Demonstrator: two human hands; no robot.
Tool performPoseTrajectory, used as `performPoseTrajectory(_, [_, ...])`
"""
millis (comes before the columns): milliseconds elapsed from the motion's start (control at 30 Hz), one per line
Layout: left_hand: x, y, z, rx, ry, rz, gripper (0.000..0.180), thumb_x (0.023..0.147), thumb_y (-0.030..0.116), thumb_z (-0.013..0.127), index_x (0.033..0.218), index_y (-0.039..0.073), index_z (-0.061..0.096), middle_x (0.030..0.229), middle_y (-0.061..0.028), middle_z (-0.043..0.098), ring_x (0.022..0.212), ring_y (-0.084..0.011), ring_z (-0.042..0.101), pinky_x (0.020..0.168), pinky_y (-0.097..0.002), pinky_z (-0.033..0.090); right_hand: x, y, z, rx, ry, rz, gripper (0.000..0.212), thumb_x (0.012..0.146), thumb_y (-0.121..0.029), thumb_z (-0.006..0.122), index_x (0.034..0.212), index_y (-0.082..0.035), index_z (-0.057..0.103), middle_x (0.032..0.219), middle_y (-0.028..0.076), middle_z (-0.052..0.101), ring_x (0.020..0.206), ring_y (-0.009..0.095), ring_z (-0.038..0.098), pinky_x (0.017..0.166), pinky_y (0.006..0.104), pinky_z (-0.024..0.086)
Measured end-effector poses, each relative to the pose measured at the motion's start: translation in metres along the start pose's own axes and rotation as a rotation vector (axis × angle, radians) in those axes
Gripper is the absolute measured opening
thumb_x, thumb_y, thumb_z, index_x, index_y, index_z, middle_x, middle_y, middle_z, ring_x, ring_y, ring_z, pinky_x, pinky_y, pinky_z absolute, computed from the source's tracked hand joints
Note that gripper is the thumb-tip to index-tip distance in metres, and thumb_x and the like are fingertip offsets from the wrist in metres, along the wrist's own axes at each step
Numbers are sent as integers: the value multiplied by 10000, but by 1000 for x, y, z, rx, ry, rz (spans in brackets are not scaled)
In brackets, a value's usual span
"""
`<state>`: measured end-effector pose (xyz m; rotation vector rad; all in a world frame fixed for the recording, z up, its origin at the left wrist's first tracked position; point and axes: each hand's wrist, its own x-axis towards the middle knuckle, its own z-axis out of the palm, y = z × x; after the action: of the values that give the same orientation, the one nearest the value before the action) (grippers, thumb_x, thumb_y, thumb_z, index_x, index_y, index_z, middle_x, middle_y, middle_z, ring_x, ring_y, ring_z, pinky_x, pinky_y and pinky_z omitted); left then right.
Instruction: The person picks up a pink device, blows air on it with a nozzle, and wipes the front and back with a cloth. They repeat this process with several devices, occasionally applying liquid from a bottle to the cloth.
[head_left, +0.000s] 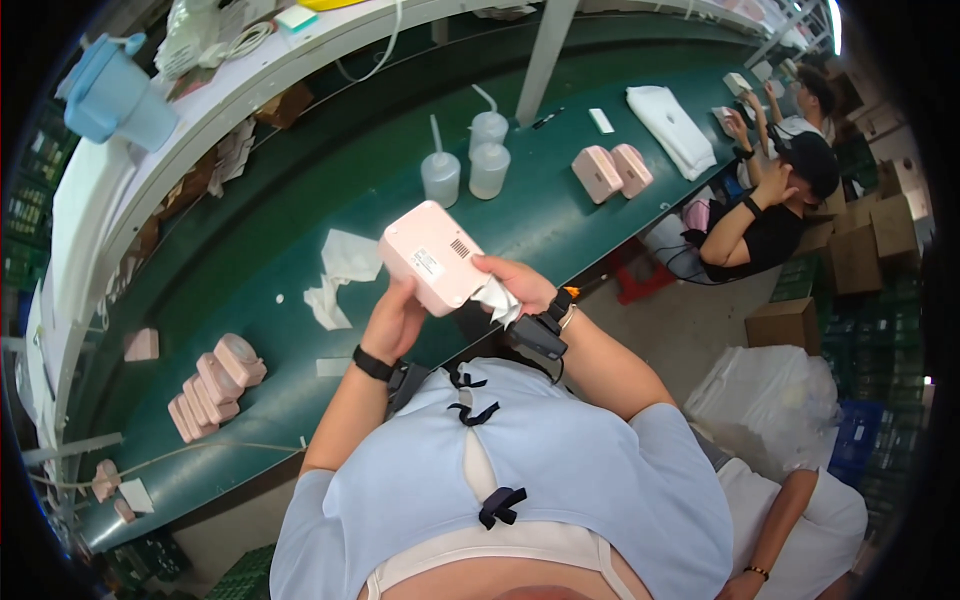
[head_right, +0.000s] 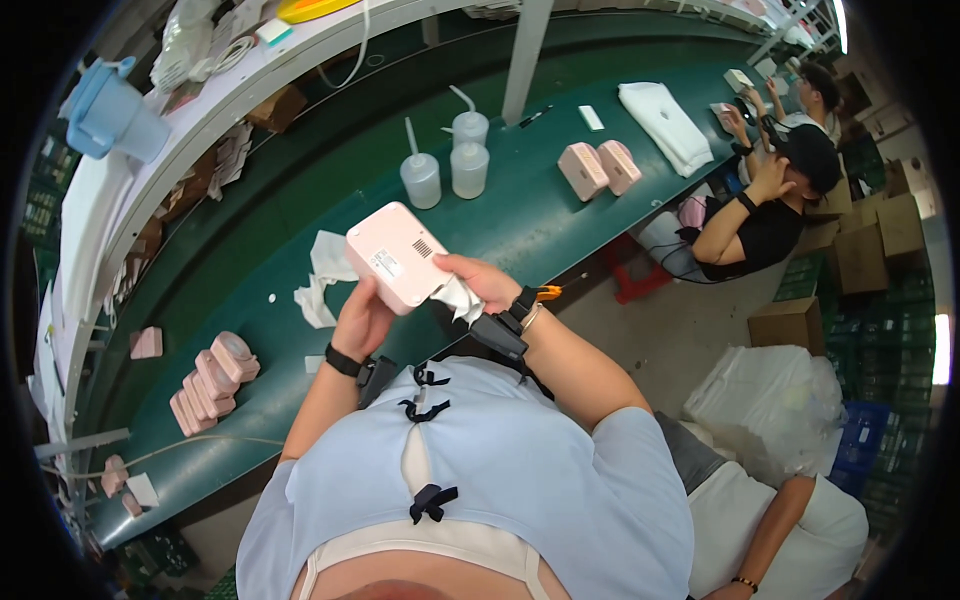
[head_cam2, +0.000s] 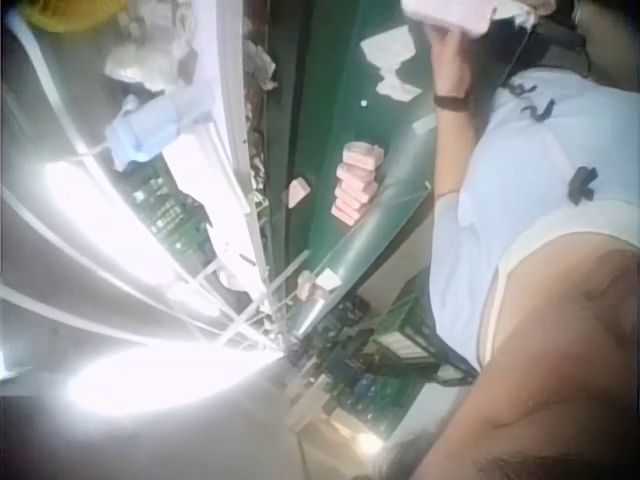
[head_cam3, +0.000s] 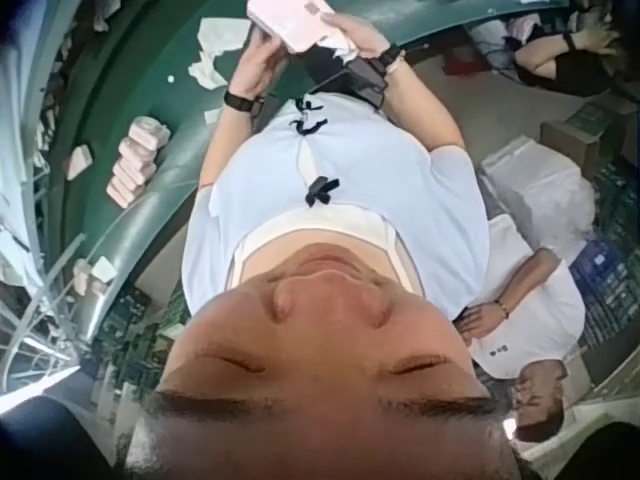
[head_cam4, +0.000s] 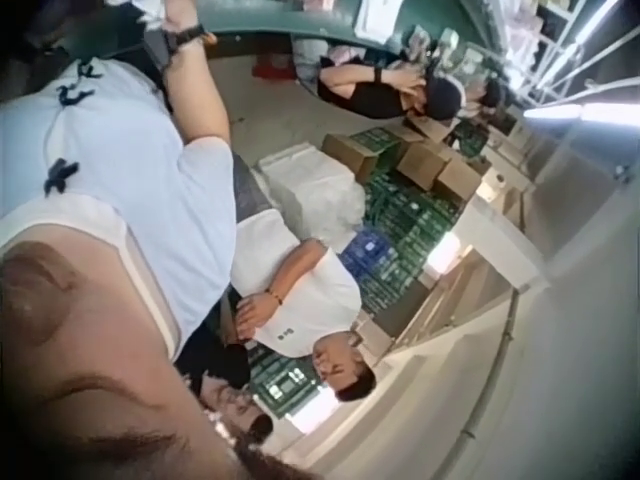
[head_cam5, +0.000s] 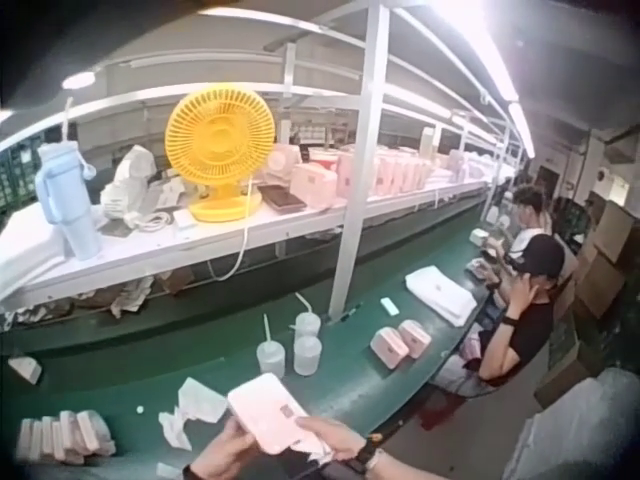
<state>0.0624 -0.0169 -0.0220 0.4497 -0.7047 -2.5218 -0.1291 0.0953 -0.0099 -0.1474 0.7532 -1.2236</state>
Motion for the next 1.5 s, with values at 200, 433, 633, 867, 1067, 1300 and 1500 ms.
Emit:
performPoseTrajectory(200, [2,1,-4,670,22,-214,492,927,167,595,1379,63,429,1347,-105,536,1160,-184,562,959,-310,427,8,-30,-124,-511,735,-824,368,823,-129,727,1142,8,604,1009,88,682,906,203,666,792,309,522])
performPoseTrajectory(433, [-40,14,-45,808,180,-165,431,924,175,610,1326,72,494,1285,-64,584,1089,-149,587,907,-283,428,42,-87,-254,-814,1504,-963,483,736,-103,778,1163,19,586,1091,188,647,998,309,634,874,384,490])
performPoseTrajectory(633, [-68,27,-61,819,452,-168,414,916,188,621,1302,80,517,1256,-43,599,1046,-135,590,883,-270,422,47,-101,-285,-841,1696,-781,510,725,-101,790,1159,52,569,1024,174,668,940,294,647,852,359,506])
performPoseTrajectory(867, [-43,13,-48,835,371,-156,440,904,199,642,1303,70,507,1254,-57,594,1069,-131,558,896,-271,416,72,-70,-194,-337,1612,-824,573,743,-58,720,1210,93,424,1047,196,567,942,338,591,876,393,492])
performPoseTrajectory(1067, [69,-19,-53,828,402,-38,816,765,151,793,1420,38,320,1374,-187,435,1180,-255,510,988,-352,436,44,-23,-145,32,723,-749,327,855,-57,670,1107,49,491,1013,145,607,886,218,617,815,323,505])
performPoseTrajectory(1300, [207,-56,-71,1146,551,332,1071,592,166,904,1425,-17,258,1394,-240,404,1262,-349,461,1011,-425,441,6,-29,-103,36,715,-689,157,949,-131,610,1018,-9,539,961,101,653,876,183,646,773,306,519])
performPoseTrajectory(1500, [247,-51,-88,1249,444,401,953,597,152,892,1361,-18,348,1308,-206,508,1217,-307,515,1018,-422,431,-9,-41,-102,33,660,-672,187,965,-212,605,1027,-47,541,932,57,659,823,140,645,697,291,515])
